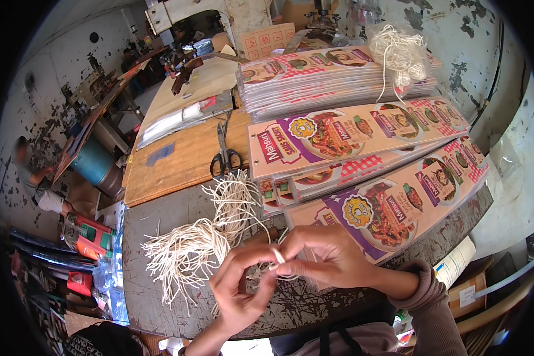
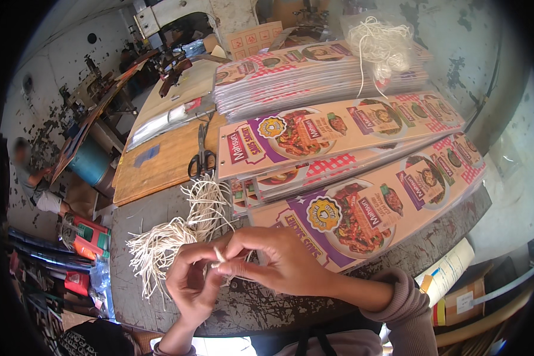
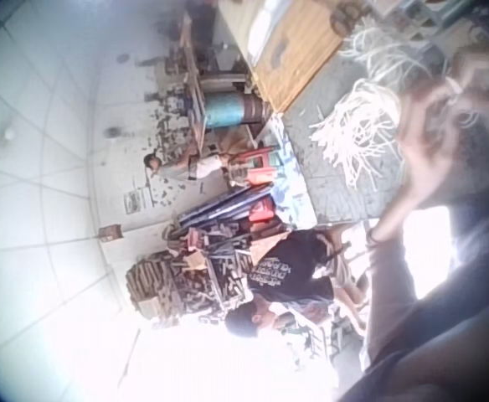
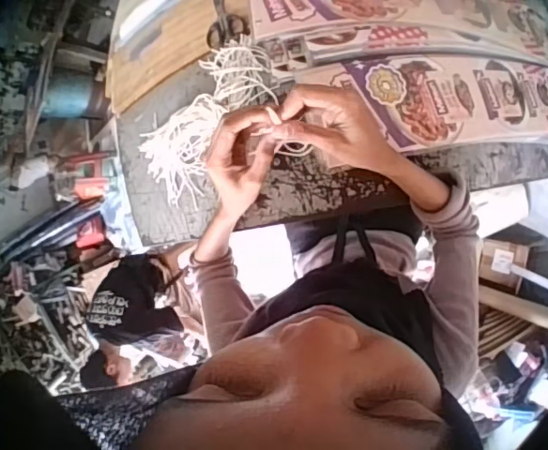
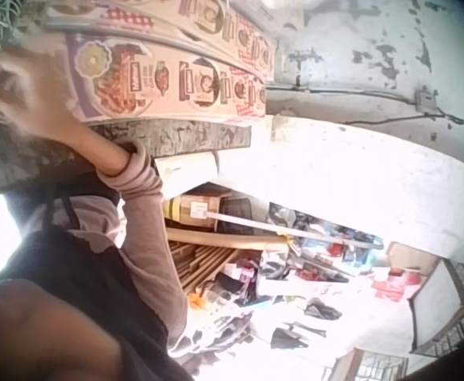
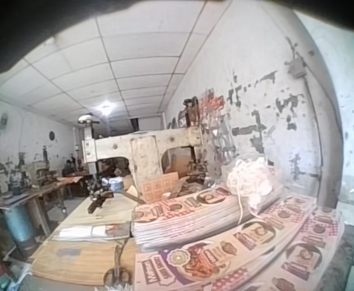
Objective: The person prepares materials and assembles plastic folders, using string and a hand-held tool to secure the parts together.
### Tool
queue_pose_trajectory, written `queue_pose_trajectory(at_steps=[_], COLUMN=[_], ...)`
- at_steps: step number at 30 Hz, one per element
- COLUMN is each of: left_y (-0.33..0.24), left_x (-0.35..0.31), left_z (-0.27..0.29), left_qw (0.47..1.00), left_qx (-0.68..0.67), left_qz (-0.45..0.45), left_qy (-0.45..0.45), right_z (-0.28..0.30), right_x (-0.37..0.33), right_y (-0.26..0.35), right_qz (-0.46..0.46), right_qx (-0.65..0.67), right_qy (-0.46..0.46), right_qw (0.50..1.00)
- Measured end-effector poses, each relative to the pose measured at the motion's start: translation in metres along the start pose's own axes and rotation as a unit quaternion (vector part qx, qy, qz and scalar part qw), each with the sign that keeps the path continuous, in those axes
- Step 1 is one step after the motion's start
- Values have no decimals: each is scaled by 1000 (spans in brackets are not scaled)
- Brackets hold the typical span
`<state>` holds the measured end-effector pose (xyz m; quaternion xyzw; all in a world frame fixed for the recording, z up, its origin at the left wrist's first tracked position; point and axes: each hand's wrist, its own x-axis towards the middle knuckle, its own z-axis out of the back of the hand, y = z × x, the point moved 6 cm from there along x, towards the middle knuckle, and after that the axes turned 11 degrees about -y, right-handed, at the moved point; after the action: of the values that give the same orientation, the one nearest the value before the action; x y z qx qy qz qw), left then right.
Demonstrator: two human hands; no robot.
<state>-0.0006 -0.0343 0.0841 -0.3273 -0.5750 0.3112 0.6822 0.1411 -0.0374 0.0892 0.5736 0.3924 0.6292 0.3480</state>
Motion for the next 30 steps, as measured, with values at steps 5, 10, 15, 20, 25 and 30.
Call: queue_pose_trajectory(at_steps=[5,10,15,20,25,30], left_y=[11,10,4,6,5,5], left_x=[0,2,10,12,9,10], left_z=[2,11,21,12,0,2], left_qw=[996,996,988,992,999,989], left_qx=[-49,-32,-59,-44,15,130], left_qz=[66,46,110,113,26,26], left_qy=[-41,-68,-89,-48,20,63], right_z=[1,-7,3,3,-6,-12], right_x=[0,-1,4,-1,-7,-10], right_y=[-3,0,10,2,4,2], right_qz=[-5,-24,-4,40,116,188], right_qx=[-25,-63,-104,-169,-191,-241], right_qy=[-19,20,-9,-21,13,38], right_qw=[999,998,995,985,975,951])
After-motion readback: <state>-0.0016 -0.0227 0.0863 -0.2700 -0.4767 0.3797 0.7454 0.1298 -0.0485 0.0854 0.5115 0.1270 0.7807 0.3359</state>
